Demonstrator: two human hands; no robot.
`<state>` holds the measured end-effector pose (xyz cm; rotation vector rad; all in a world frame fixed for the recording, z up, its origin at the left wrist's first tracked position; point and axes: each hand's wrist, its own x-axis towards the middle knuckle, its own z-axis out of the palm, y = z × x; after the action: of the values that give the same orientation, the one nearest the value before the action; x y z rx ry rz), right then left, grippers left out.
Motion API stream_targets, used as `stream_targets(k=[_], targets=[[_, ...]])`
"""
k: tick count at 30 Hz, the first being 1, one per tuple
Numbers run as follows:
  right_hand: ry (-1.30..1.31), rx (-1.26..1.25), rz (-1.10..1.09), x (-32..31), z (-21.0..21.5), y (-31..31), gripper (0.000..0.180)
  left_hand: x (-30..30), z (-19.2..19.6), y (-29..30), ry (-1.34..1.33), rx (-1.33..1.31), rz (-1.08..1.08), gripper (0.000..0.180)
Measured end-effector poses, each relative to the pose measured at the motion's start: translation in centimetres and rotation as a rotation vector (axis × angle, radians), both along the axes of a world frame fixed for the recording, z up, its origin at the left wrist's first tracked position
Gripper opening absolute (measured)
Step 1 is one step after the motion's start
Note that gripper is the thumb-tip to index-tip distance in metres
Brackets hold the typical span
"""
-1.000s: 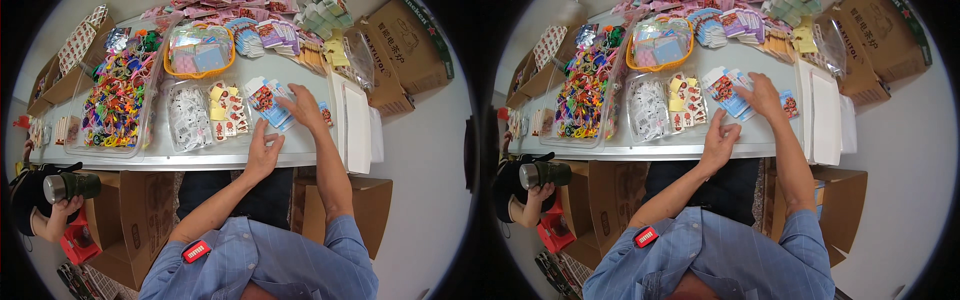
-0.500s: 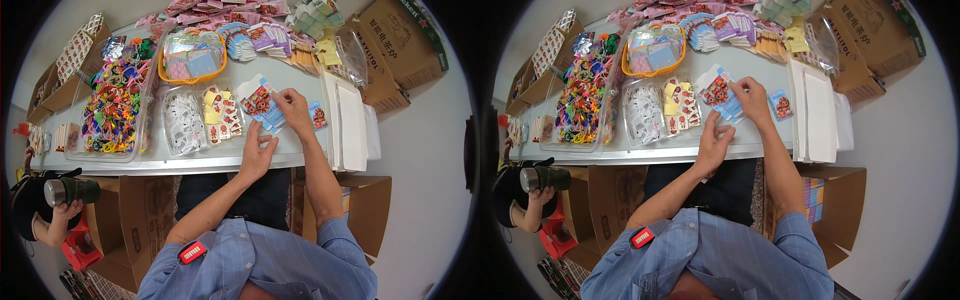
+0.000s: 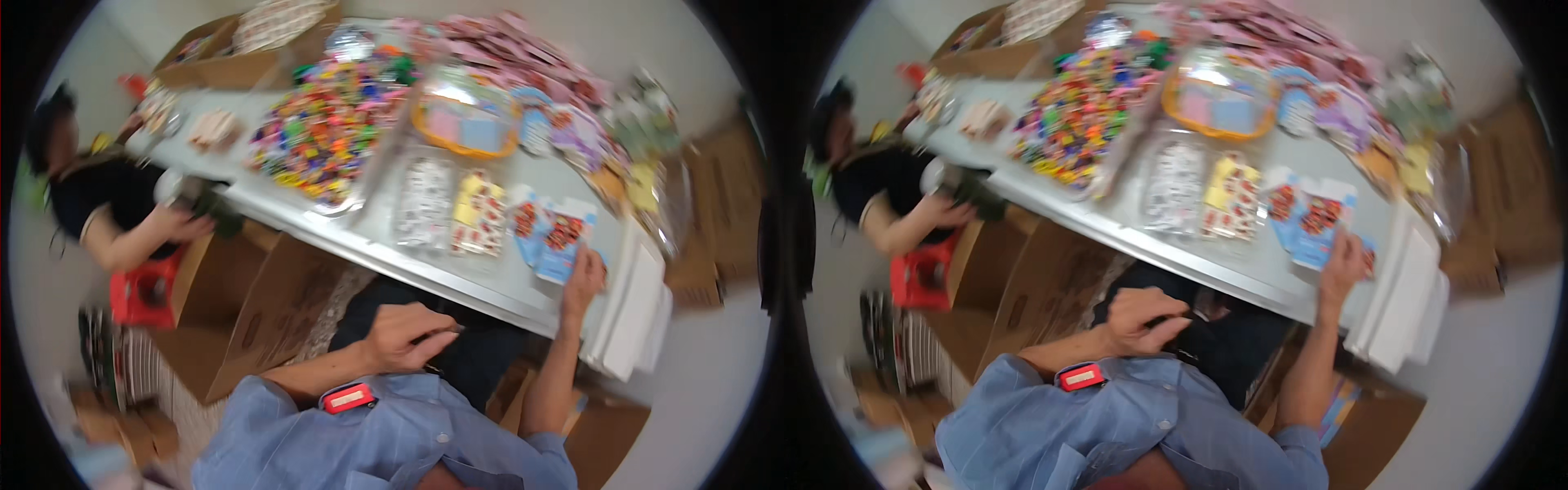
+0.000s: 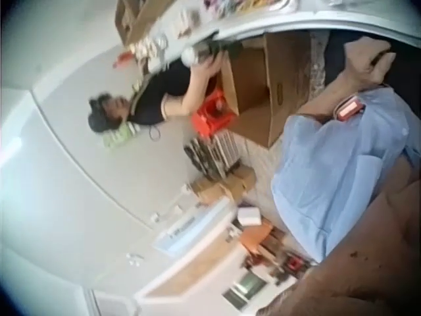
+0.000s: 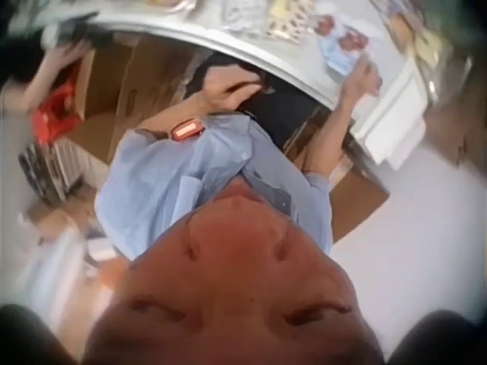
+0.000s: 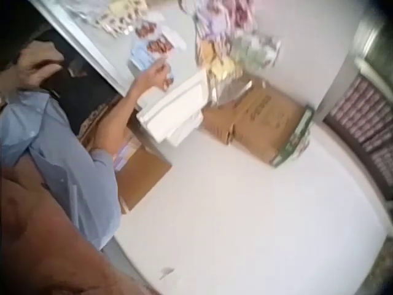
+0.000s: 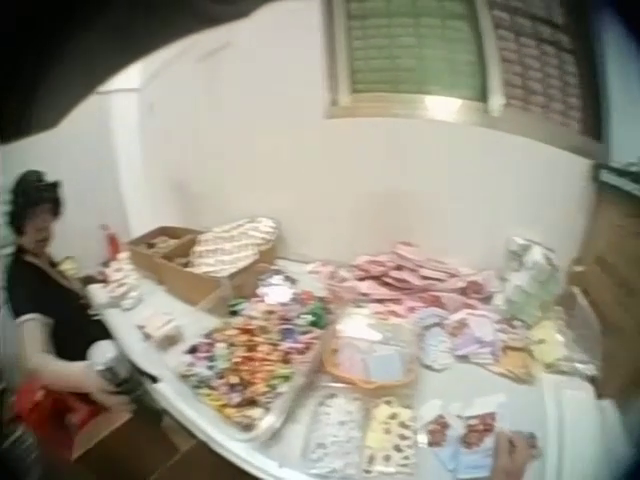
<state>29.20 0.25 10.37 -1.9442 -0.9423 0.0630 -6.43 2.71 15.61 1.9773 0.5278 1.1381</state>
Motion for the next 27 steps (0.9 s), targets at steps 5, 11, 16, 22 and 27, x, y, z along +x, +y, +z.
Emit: stream_targets(k=[5,11,16,22,27], targets=[[-0.387,0.004,0.048,-1.3,-1.2,3.0,0.035,-12.7,4.5,2.9,0.066,0.537,1.128,0.05],[-0.18,0.204,0.112,-2.0,3.0,1.6,0.035,-19.7,-2.8,10.1,-0.088,-0.275,1.252,0.077],[-0.132,0.235,0.225,-3.8,1.5,1.3,0.031,-25.9,-8.0,16.5,-0.062,-0.362,0.973,0.055],[-0.123,0.255,0.259,-7.4,3.8,-2.6,0.024,-27.9,-7.3,16.8,0.225,-0.175,1.163,0.058],[0.12,0.208,0.367,-10.2,4.8,-5.2,0.024,-18.3,-0.6,10.8,-0.099,-0.137,1.071,0.04]])
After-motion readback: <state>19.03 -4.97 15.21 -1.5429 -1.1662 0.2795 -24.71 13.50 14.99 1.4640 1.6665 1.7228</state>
